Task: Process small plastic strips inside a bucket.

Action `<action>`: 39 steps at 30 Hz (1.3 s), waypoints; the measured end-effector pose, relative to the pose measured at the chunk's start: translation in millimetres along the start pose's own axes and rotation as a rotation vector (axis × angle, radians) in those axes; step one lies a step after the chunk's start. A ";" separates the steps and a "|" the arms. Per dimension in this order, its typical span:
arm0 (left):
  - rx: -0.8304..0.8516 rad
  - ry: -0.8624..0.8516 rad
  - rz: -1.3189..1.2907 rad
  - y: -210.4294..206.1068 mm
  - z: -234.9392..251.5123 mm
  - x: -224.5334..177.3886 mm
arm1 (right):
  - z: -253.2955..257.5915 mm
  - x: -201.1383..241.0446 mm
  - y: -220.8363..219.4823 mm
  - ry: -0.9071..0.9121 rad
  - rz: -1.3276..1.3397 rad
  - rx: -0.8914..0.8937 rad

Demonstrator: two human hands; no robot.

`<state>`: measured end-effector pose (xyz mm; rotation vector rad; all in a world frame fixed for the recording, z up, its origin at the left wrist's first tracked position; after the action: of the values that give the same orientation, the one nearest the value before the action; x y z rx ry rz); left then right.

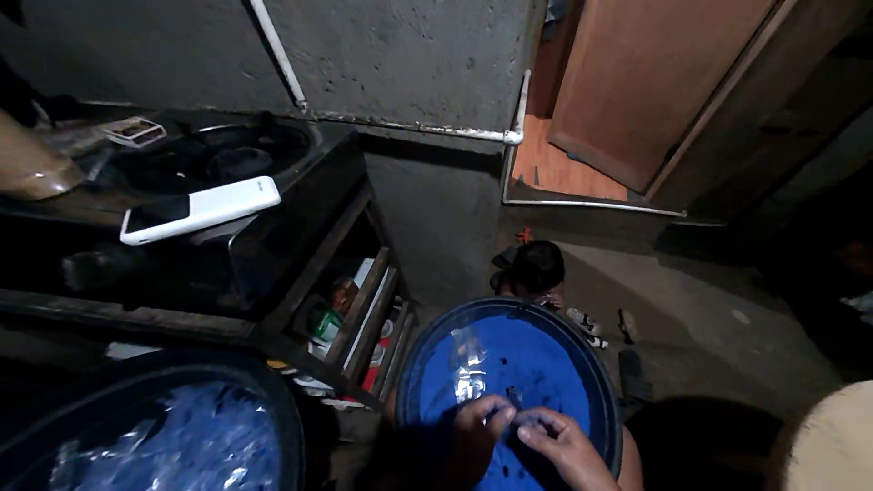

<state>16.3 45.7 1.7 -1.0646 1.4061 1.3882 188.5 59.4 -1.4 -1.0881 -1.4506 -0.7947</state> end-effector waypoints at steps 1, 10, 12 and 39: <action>0.041 -0.015 0.024 1.9 0.3 -1.4 | 1.2 2.7 5.2 -0.001 -0.020 -0.001; 0.392 -0.096 0.214 5.3 -6.0 -1.3 | 11.0 11.2 9.6 0.131 -0.107 0.069; 0.404 -0.032 0.223 8.9 -9.0 -3.3 | 8.9 7.8 10.0 0.130 -0.109 0.103; 0.526 -0.060 0.366 5.3 -21.3 23.1 | -9.4 -21.3 1.7 -0.091 -0.373 0.286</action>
<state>4.9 24.5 -19.1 -0.4354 1.8490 1.1765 192.9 47.3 -20.9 -0.6522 -1.8118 -0.7713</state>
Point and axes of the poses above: each hand's wrist, its own z-axis towards the middle knuckle, its own y-axis out of the back of the hand, x = y × z, the point moved 4 cm from there along z, towards the middle knuckle, and after that the axes turned 9 degrees about z, right-handed, at the moved point
